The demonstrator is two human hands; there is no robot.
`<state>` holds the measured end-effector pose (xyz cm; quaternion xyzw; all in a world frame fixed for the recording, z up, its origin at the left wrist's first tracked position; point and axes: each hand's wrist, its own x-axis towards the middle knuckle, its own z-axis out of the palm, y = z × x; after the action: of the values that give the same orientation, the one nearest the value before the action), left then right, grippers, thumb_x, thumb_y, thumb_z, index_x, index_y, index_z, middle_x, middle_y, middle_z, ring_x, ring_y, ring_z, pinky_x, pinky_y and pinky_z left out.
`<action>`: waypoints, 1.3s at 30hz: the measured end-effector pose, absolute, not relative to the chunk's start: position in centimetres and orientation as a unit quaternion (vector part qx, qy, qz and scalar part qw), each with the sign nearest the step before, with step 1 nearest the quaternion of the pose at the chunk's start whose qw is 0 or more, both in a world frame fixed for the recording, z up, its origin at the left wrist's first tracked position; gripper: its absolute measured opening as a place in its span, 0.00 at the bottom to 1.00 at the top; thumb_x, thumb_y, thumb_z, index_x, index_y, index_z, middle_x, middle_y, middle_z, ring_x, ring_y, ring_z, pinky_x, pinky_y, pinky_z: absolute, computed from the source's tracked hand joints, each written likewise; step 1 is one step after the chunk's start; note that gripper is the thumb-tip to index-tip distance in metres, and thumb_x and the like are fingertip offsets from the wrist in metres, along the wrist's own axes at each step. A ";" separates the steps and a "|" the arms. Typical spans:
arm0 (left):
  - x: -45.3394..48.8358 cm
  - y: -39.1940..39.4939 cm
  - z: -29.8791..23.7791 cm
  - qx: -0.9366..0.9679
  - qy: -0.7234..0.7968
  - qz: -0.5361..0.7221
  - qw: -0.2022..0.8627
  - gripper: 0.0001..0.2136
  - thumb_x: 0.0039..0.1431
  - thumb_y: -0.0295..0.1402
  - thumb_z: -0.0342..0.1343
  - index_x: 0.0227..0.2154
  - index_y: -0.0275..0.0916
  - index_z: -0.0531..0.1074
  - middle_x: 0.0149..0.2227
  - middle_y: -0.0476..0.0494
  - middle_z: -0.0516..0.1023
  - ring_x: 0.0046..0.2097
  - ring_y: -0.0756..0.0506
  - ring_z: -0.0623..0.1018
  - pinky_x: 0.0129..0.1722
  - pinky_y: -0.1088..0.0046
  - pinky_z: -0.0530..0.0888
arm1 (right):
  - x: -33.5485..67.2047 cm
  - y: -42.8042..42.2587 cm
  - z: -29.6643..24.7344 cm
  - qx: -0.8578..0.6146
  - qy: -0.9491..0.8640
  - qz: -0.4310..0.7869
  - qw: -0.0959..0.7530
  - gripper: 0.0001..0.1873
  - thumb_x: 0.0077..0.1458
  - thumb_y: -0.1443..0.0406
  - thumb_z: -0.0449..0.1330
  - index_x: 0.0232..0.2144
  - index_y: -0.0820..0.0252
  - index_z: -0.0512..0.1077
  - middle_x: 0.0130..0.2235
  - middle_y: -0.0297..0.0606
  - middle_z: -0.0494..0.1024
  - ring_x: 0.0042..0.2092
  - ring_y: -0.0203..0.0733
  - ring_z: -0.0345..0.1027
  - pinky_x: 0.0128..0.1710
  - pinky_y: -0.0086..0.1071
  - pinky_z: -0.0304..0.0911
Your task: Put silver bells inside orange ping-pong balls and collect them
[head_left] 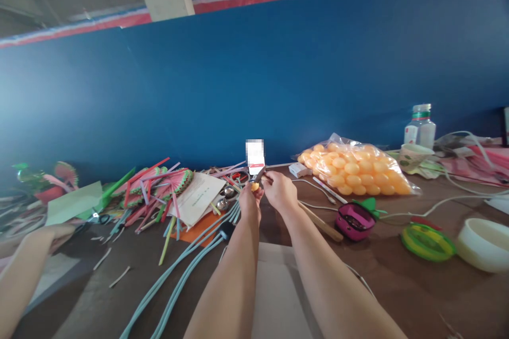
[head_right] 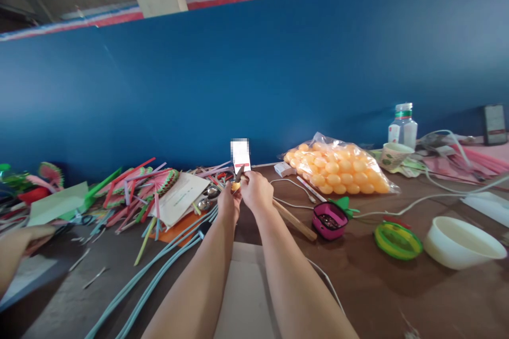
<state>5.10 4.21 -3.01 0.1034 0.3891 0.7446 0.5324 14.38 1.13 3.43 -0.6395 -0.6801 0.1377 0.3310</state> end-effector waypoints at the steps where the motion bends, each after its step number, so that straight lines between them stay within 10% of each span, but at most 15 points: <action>1: 5.1 4.2 -3.1 0.103 0.392 0.745 0.529 0.04 0.60 0.30 0.54 0.33 0.35 0.70 0.28 0.45 0.73 0.26 0.52 0.74 0.30 0.74 0.75 | 14.4 1.1 3.5 -0.638 -0.679 0.136 0.336 0.15 0.61 0.59 0.51 0.44 0.47 0.75 0.46 0.36 0.78 0.45 0.43 0.71 0.40 0.32 0.61; 39: 4.8 4.4 -3.7 0.125 0.436 0.748 0.485 0.05 0.59 0.34 0.57 0.34 0.38 0.71 0.32 0.44 0.75 0.29 0.49 0.76 0.28 0.75 0.72 | 14.7 3.1 -1.5 -0.675 -0.670 0.195 0.238 0.11 0.54 0.61 0.59 0.38 0.51 0.79 0.46 0.42 0.78 0.48 0.46 0.71 0.45 0.36 0.64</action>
<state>4.81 4.38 -3.69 0.1247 0.4363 0.7476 0.4849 14.72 3.06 -1.48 -0.6753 -0.6703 0.1950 0.2379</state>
